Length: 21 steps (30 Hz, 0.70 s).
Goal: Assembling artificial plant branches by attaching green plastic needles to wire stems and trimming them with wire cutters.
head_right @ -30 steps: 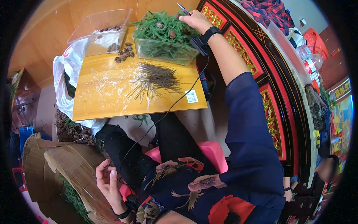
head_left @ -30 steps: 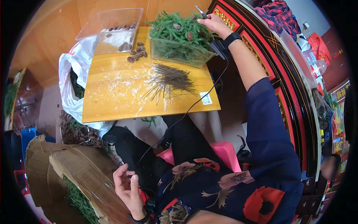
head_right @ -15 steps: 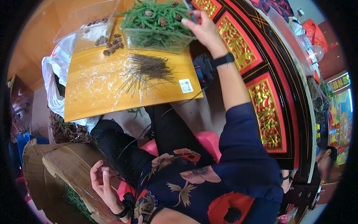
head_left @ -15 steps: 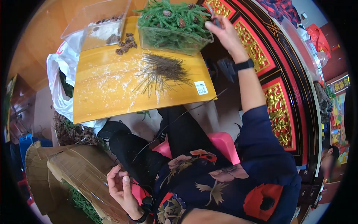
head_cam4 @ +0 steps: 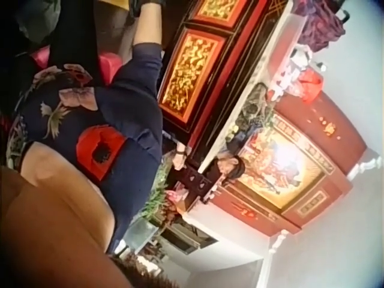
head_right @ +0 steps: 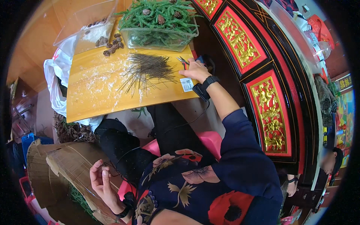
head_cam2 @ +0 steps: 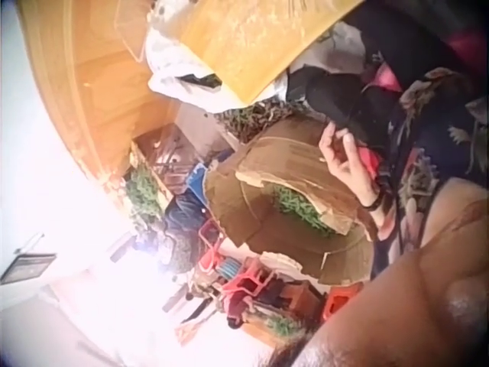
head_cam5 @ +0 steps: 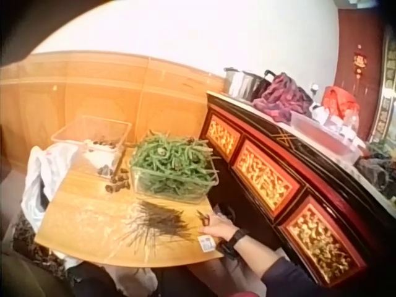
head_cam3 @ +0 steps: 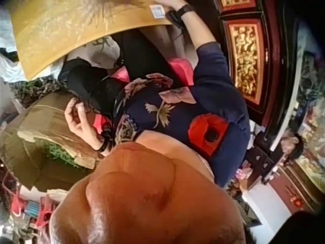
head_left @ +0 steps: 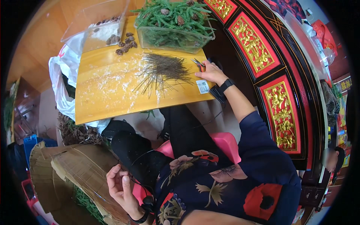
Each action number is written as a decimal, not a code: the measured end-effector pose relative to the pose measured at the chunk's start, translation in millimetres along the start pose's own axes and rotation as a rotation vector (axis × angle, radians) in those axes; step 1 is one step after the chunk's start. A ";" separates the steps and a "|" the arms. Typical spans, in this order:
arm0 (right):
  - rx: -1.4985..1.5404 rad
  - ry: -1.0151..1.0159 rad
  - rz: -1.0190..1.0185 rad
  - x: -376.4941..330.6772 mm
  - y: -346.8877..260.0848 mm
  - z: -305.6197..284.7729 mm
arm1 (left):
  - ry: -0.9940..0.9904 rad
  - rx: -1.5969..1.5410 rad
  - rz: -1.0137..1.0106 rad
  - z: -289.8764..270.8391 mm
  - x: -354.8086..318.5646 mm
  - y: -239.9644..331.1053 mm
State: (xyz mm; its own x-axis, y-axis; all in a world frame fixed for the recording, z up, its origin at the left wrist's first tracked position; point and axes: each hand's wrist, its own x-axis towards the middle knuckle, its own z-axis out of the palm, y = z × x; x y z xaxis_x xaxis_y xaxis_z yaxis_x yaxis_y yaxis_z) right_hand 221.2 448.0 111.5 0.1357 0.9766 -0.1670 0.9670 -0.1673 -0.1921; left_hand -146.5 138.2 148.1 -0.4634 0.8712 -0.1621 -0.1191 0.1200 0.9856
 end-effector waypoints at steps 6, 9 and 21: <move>0.092 -0.006 -0.070 -5.8 -1.6 -8.9 | -0.017 0.012 -0.009 8.3 -4.0 8.0; 0.120 0.088 -0.121 -7.1 8.6 -12.4 | -0.055 0.082 0.052 18.0 -2.6 15.6; 0.733 0.373 -0.534 -105.8 10.1 11.6 | -0.578 0.851 0.834 201.2 101.3 107.3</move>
State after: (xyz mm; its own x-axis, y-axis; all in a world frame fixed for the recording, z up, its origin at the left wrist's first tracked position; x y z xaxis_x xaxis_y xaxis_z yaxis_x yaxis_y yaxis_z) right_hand 214.2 341.4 116.0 -0.0994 0.9074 0.4084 0.5649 0.3894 -0.7275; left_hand -29.6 335.1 247.1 0.3349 0.8795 0.3381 0.7000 -0.4724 0.5356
